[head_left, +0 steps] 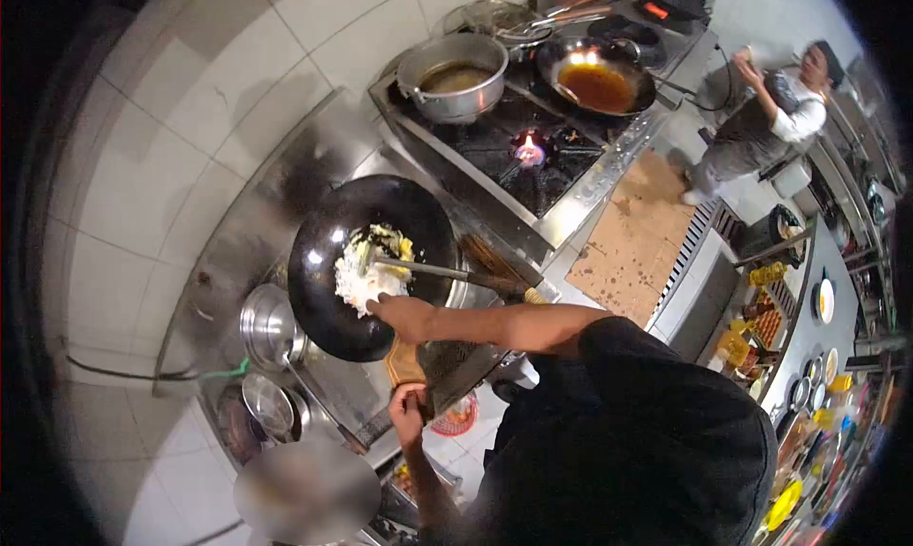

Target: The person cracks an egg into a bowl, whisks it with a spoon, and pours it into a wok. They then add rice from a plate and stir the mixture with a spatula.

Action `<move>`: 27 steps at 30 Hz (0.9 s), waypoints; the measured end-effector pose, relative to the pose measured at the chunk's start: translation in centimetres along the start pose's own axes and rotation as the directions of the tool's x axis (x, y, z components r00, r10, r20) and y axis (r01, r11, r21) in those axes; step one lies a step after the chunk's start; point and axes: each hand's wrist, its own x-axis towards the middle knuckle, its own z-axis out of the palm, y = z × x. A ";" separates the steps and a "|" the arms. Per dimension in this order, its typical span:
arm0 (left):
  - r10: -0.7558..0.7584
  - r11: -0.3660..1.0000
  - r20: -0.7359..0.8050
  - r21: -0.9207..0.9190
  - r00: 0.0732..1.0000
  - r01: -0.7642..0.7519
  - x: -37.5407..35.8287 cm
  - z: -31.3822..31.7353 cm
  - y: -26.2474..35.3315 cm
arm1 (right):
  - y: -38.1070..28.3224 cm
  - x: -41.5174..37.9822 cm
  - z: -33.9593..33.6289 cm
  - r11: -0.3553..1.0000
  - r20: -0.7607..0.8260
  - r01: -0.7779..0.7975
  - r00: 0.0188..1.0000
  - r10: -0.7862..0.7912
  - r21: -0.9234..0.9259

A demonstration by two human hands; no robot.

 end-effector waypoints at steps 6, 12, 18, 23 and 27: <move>-0.387 0.703 0.221 -0.558 0.895 0.442 4.4 2.1 -4.2 | -2.7 -6.1 -0.8 0.992 -0.345 0.104 0.930 -0.124 -0.077; -0.531 0.533 0.137 -0.714 0.836 0.455 8.1 4.9 -1.0 | -3.5 -16.6 -1.7 0.995 -0.504 0.094 0.858 -0.102 -0.041; -0.599 0.376 0.260 -0.744 0.757 0.553 9.9 6.5 -1.5 | -4.4 -24.2 -1.7 0.967 -0.521 -0.229 0.815 0.253 0.113; -0.481 0.249 0.408 -0.785 0.776 0.567 11.9 7.3 -6.2 | -5.0 -26.4 -2.0 0.941 -0.552 -0.300 0.763 0.335 0.157; -0.389 0.243 0.500 -0.754 0.774 0.610 10.7 6.2 -3.9 | -5.3 -27.0 -2.1 0.916 -0.519 -0.356 0.756 0.400 0.187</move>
